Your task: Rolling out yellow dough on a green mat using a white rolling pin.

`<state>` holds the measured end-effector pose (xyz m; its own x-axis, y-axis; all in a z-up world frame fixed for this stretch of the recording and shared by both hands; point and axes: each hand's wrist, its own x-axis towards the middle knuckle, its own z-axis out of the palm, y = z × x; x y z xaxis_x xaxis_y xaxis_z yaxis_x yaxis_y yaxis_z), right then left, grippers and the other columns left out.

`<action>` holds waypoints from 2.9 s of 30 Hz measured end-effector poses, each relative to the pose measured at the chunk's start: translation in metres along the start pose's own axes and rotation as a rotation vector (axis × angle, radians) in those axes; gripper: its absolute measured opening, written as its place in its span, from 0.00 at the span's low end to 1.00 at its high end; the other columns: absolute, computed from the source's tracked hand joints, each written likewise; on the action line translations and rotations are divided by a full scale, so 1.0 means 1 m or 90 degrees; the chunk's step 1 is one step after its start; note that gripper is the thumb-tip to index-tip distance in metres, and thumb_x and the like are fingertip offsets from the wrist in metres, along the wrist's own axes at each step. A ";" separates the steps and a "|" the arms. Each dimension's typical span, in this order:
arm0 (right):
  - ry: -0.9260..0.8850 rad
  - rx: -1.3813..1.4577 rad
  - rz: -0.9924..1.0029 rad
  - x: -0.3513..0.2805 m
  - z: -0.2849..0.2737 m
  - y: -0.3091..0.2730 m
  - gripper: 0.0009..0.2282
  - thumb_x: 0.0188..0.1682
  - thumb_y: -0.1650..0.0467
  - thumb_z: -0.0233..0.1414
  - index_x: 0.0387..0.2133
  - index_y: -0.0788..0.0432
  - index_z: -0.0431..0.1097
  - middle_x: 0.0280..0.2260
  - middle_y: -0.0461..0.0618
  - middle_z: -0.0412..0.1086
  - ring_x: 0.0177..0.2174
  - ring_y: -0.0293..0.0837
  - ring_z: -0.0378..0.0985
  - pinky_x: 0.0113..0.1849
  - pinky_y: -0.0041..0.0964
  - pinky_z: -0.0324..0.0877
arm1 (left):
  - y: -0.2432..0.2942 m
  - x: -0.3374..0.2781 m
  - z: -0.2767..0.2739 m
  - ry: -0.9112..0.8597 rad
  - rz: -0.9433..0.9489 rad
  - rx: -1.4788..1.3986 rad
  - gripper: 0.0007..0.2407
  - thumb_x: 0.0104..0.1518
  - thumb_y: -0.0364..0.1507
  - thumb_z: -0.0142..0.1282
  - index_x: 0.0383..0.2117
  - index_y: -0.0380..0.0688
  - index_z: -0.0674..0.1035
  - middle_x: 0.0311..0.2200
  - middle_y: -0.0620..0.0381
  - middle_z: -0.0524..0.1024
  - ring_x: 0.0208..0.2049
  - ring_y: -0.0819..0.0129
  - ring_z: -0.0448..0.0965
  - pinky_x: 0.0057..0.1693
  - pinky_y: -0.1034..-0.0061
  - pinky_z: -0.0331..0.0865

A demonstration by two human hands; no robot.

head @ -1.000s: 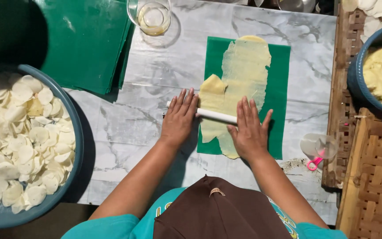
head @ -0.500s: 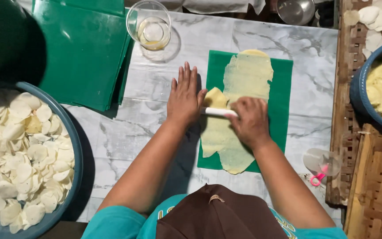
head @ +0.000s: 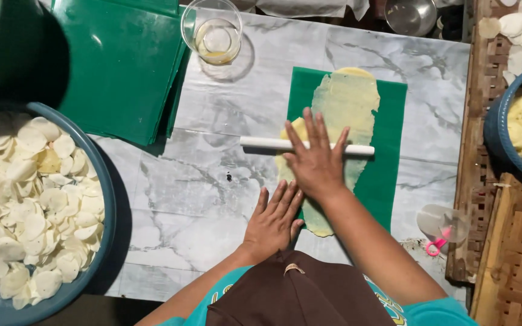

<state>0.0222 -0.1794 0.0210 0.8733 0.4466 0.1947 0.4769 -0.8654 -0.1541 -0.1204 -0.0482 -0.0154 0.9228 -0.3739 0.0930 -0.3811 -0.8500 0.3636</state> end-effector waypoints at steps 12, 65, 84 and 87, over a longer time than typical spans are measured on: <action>-0.130 -0.008 0.214 0.136 -0.006 0.021 0.32 0.58 0.49 0.27 0.73 0.48 0.41 0.72 0.48 0.28 0.69 0.54 0.23 0.58 0.83 0.22 | -0.003 0.005 -0.010 0.019 0.017 0.032 0.29 0.66 0.42 0.40 0.73 0.47 0.54 0.75 0.52 0.45 0.76 0.62 0.37 0.74 0.54 0.24; 0.005 -0.042 0.231 -0.031 0.000 0.050 0.26 0.61 0.60 0.38 0.71 0.56 0.49 0.71 0.68 0.41 0.69 0.62 0.41 0.59 0.81 0.26 | -0.082 0.129 -0.051 -0.004 -0.215 0.041 0.28 0.68 0.37 0.31 0.74 0.44 0.47 0.76 0.50 0.35 0.76 0.56 0.30 0.75 0.49 0.24; -0.025 0.040 0.224 -0.048 0.005 0.062 0.27 0.61 0.57 0.40 0.69 0.61 0.53 0.70 0.68 0.44 0.69 0.62 0.39 0.56 0.87 0.28 | -0.088 0.110 -0.044 0.017 -0.245 0.031 0.32 0.59 0.35 0.40 0.72 0.39 0.53 0.75 0.44 0.41 0.76 0.51 0.35 0.74 0.42 0.23; -0.025 0.030 0.292 -0.008 -0.007 0.079 0.29 0.64 0.57 0.36 0.73 0.58 0.41 0.72 0.63 0.30 0.71 0.58 0.29 0.58 0.85 0.21 | -0.082 0.154 -0.083 -0.007 -0.296 0.045 0.29 0.67 0.37 0.36 0.75 0.42 0.46 0.75 0.47 0.33 0.76 0.53 0.26 0.74 0.43 0.20</action>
<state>0.0523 -0.2530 0.0143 0.9978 0.0282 0.0595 0.0428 -0.9649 -0.2593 0.0574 -0.0049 0.0464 0.9959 0.0494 -0.0757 0.0700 -0.9512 0.3006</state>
